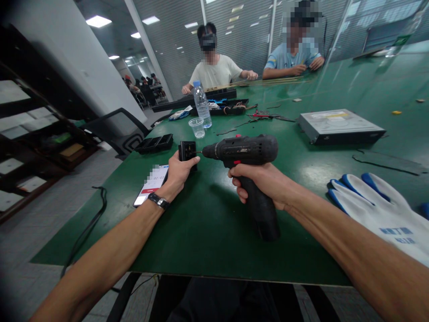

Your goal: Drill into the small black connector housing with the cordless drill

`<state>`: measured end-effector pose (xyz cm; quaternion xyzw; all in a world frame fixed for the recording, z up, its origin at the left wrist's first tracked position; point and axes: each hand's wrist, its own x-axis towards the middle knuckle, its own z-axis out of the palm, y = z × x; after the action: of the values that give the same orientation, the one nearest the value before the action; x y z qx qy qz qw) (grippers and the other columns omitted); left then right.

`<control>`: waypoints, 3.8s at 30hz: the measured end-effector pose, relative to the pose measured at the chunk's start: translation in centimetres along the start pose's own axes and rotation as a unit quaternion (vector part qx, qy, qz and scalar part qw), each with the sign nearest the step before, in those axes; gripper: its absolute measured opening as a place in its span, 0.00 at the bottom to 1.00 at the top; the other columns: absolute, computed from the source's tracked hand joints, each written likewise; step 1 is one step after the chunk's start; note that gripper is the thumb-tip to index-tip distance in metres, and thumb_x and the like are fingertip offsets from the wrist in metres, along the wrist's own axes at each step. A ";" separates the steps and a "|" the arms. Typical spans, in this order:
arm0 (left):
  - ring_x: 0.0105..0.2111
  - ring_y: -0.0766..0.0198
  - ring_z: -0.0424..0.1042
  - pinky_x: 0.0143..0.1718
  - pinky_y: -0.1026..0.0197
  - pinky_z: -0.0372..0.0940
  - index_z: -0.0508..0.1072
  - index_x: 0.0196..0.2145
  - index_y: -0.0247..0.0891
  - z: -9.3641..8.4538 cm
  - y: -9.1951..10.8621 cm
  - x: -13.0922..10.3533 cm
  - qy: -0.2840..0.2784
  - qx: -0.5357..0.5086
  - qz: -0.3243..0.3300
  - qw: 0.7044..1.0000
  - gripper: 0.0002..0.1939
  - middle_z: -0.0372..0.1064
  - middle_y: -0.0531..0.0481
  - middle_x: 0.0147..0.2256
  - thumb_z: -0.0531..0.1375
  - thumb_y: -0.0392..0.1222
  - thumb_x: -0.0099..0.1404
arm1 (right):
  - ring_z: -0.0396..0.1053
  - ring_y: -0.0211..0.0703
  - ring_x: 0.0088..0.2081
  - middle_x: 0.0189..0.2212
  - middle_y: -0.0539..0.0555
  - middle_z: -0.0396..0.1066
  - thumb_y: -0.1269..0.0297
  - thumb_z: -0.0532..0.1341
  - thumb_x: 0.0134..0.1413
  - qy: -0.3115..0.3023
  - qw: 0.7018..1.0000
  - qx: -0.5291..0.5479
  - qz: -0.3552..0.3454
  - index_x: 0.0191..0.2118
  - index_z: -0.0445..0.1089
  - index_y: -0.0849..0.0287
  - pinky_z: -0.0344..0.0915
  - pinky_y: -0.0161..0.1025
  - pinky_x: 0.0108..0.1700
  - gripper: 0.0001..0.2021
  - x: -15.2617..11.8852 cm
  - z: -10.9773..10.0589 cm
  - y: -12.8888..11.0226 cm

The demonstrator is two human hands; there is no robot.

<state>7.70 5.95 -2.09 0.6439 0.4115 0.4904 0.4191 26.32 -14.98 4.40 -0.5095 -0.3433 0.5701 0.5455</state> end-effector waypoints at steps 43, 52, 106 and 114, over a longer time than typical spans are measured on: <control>0.34 0.62 0.72 0.35 0.60 0.67 0.78 0.41 0.36 0.1 -0.4 0.2 0.003 0.007 0.010 1.000 0.19 0.76 0.49 0.36 0.75 0.41 0.52 | 0.62 0.35 0.20 0.25 0.49 0.67 0.61 0.74 0.50 -0.006 1.000 -0.003 0.000 0.29 0.73 0.58 0.68 0.36 0.21 0.11 0.2 -0.2 0.1; 0.35 0.61 0.72 0.37 0.60 0.67 0.78 0.41 0.36 0.1 -0.2 0.0 0.002 0.007 0.006 1.000 0.19 0.76 0.49 0.37 0.74 0.42 0.53 | 0.62 0.35 0.20 0.24 0.49 0.67 0.60 0.75 0.48 -0.003 1.000 -0.007 -0.002 0.29 0.73 0.58 0.67 0.35 0.21 0.13 0.2 0.0 0.0; 0.35 0.61 0.72 0.38 0.59 0.68 0.78 0.41 0.37 0.1 0.3 -0.2 0.003 0.005 -0.006 1.000 0.19 0.76 0.50 0.36 0.75 0.40 0.51 | 0.61 0.37 0.21 0.24 0.50 0.66 0.60 0.75 0.50 0.000 1.000 -0.007 0.002 0.28 0.71 0.57 0.67 0.37 0.21 0.12 0.1 0.1 -0.1; 0.36 0.60 0.73 0.38 0.59 0.69 0.78 0.41 0.36 0.1 0.3 -0.2 0.000 0.001 0.000 1.000 0.18 0.77 0.48 0.37 0.75 0.40 0.53 | 0.61 0.36 0.20 0.24 0.49 0.66 0.60 0.75 0.49 0.001 1.000 -0.008 0.000 0.28 0.73 0.58 0.67 0.36 0.21 0.12 0.1 0.1 0.0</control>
<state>7.78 5.62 -1.88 0.6448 0.4118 0.4898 0.4180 26.25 -14.86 4.45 -0.5140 -0.3473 0.5669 0.5419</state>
